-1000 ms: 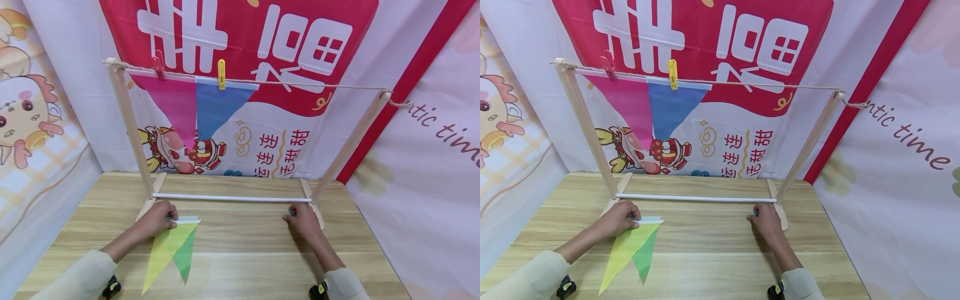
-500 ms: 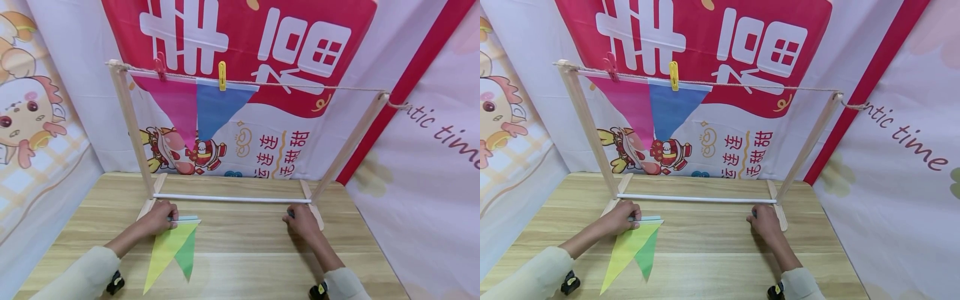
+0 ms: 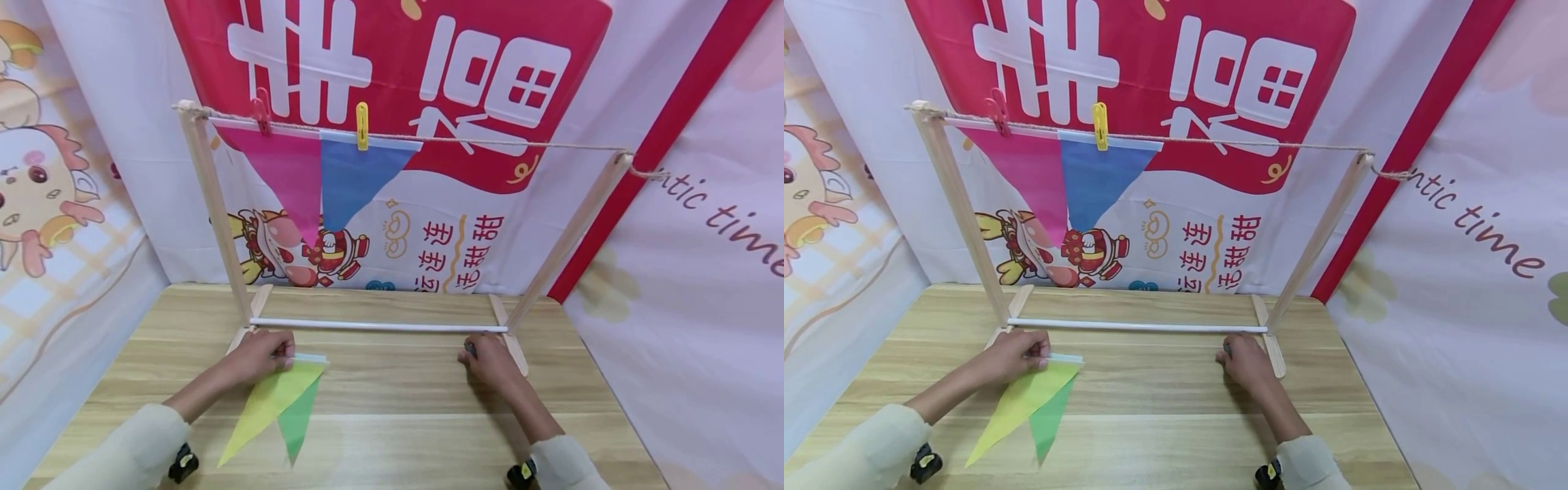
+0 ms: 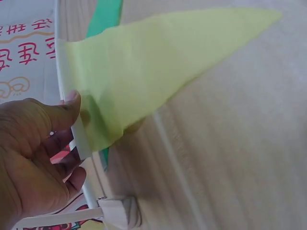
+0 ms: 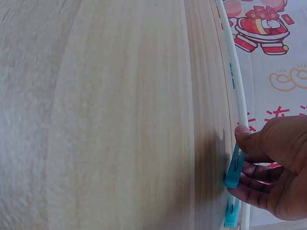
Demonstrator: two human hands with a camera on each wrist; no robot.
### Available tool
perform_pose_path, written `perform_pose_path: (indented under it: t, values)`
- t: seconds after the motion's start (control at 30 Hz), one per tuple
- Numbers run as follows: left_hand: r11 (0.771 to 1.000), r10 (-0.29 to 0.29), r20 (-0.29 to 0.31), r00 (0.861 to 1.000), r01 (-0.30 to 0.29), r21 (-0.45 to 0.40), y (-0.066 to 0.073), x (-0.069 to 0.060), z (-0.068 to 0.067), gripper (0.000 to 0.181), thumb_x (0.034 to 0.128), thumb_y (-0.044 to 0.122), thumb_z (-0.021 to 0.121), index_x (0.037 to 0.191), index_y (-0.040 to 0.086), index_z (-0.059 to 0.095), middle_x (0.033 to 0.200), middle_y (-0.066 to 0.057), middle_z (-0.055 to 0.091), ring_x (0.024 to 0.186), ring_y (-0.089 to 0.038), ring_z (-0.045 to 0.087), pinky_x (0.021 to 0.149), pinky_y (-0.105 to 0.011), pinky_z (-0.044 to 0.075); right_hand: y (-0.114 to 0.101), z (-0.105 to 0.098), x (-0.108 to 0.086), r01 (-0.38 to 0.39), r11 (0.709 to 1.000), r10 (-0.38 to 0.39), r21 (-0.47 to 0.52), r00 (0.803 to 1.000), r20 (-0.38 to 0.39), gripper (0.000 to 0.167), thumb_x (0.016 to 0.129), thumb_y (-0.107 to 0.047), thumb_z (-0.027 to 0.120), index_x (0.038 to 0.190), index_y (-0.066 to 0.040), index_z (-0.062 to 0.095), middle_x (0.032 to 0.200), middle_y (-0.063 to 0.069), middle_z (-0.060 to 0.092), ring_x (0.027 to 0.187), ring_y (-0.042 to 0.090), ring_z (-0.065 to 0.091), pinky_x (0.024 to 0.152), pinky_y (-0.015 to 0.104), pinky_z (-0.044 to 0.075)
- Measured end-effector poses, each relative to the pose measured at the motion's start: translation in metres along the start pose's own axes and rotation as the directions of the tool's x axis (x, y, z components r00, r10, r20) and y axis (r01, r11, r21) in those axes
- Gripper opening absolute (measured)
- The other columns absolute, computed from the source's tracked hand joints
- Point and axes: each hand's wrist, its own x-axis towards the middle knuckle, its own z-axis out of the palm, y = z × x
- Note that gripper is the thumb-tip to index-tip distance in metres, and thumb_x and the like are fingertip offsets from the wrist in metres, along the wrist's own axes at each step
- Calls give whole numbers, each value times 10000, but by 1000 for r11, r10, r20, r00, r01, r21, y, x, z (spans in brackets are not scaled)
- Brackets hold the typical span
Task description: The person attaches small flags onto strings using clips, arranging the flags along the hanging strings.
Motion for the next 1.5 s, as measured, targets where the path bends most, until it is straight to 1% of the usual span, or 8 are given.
perform_pose_path:
  t: [0.1, 0.2, 0.33, 0.5, 0.67, 0.97, 1.27, 1.5]
  values:
    - [998, 17, 27, 999, -16, -61, 3, 2, -5, 158, 1022, 123, 824, 979, 171, 680, 817, 69, 633, 789, -96, 540, 826, -348, 460, -10, -7, -2, 13, 1000, -14, -9, 1000, -15, 246, 1010, -277, 867, 889, -131, 711, 828, 40, 662, 819, 230, 607, 724, 450, 523]
    - [990, 30, 56, 998, -22, -140, 4, 5, -9, 104, 1045, 102, 797, 1042, 128, 696, 907, 40, 678, 848, -103, 584, 754, -268, 536, -38, -27, -2, -32, 999, 32, -6, 999, 16, 195, 1015, -216, 859, 934, -87, 737, 867, 78, 686, 868, 263, 642, 781, 510, 567]
    - [982, 24, 62, 998, -12, -190, 4, 7, -10, 75, 1052, 108, 790, 1078, 131, 723, 968, 23, 700, 910, -108, 611, 797, -250, 554, -66, -46, -1, -117, 993, 116, 4, 990, 79, 114, 1017, -139, 846, 974, -68, 768, 904, 77, 725, 915, 249, 673, 848, 497, 602]
    - [978, 4, 65, 998, 9, -210, 7, 5, -15, 77, 1054, 112, 786, 1124, 115, 756, 1010, -3, 705, 956, -118, 609, 832, -250, 542, -65, -46, 2, -148, 988, 141, 55, 984, 108, 99, 1043, -134, 820, 993, -61, 774, 899, 64, 742, 877, 207, 665, 824, 449, 585]
    - [967, -34, 88, 996, 55, -248, 8, 3, -20, 111, 1037, 76, 792, 1146, 81, 774, 1042, -41, 715, 986, -150, 612, 840, -251, 533, -63, -47, 3, -209, 970, 193, 123, 972, 133, 210, 1079, -163, 781, 1193, 13, 802, 1052, 120, 807, 980, 228, 717, 904, 471, 624]
    - [918, -142, 112, 984, 173, -356, 16, 2, -33, 134, 994, 73, 836, 1116, 26, 808, 1030, -85, 756, 979, -174, 638, 838, -264, 560, -58, -54, 4, -228, 943, 200, 243, 970, 136, 279, 1072, -175, 790, 1219, 62, 795, 990, 127, 836, 894, 170, 735, 791, 298, 608]
    - [874, -177, 105, 978, 206, -440, 25, 2, -43, 174, 997, 166, 878, 1113, 42, 841, 1095, -72, 797, 1042, -209, 642, 871, -282, 571, -56, -60, 8, -262, 928, 224, 266, 960, 165, 338, 1041, -214, 839, 1232, 63, 808, 1061, 182, 860, 945, 222, 804, 822, 315, 654]
    - [848, -156, 120, 980, 195, -492, 32, 2, -51, 230, 986, 221, 898, 1134, 50, 855, 1113, -65, 804, 1038, -202, 655, 858, -306, 597, -56, -65, 10, -257, 921, 213, 294, 962, 172, 303, 1052, -178, 821, 1239, 59, 809, 1052, 173, 858, 929, 174, 771, 810, 281, 625]
